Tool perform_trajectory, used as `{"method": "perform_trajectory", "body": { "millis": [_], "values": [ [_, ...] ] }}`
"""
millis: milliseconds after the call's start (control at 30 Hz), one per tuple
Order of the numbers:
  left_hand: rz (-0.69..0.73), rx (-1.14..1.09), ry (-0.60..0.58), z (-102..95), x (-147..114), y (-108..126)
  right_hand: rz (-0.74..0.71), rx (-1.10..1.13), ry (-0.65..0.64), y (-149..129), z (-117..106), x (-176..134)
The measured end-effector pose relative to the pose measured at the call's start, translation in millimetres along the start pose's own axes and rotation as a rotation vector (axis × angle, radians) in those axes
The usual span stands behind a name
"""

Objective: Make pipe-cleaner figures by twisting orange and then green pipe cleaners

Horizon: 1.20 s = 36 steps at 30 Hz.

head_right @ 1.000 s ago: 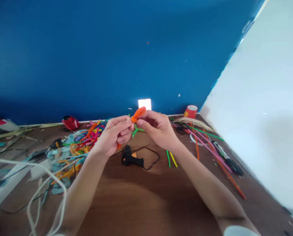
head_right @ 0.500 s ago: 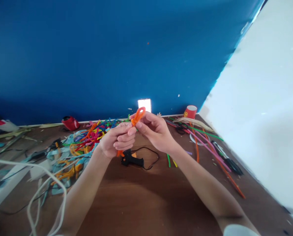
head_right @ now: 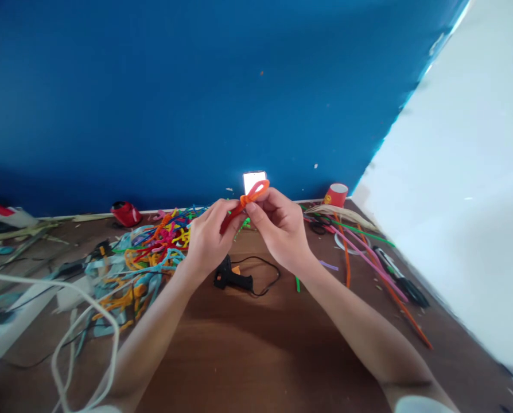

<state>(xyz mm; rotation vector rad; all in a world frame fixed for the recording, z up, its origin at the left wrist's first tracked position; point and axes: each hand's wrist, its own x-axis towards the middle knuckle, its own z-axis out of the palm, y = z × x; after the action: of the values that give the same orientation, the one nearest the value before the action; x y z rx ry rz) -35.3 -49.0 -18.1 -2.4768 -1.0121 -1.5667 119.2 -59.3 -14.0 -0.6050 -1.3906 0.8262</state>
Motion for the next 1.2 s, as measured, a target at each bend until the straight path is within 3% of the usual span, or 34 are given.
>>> {"method": "perform_trajectory", "body": {
  "millis": [133,233,300,467,567,667,733,867,1067,1200],
  "values": [
    [0.136,0.228,0.100,1.6,-5.5,-4.3,-0.052,-0.103,0.047,-6.9,8.2,-4.0],
    [0.056,0.122,0.108,-2.1,-3.8,1.0,-0.088,-0.164,0.038,-8.1,9.7,-4.1],
    [-0.123,-0.119,0.017,-7.2,0.0,7.5,-0.135,-0.223,0.006,-6.6,6.3,-1.9],
    [-0.611,-0.976,-0.340,-22.2,9.0,14.5,-0.229,-0.245,-0.166,-4.3,-12.4,7.5],
    [-0.775,-1.341,-0.525,-26.1,9.5,8.3,-0.203,-0.167,-0.301,-6.8,-20.7,10.4],
    [-0.837,-1.489,-0.701,-25.8,8.9,2.5,-0.132,-0.043,-0.399,-8.4,-22.3,9.8],
    [-0.837,-1.441,-0.680,-25.0,9.4,2.6,-0.087,0.038,-0.410,-7.7,-20.4,8.4],
    [-0.694,-1.101,-0.431,-23.0,11.0,10.5,0.000,0.077,-0.277,-4.4,-14.6,6.8],
    [-0.160,-0.213,-0.003,-12.2,3.6,14.3,0.028,0.035,-0.124,-5.3,-8.9,5.8],
    [0.128,0.105,0.115,-3.0,-4.8,7.2,0.049,0.031,-0.067,-8.2,-3.0,1.8]
  ]
}}
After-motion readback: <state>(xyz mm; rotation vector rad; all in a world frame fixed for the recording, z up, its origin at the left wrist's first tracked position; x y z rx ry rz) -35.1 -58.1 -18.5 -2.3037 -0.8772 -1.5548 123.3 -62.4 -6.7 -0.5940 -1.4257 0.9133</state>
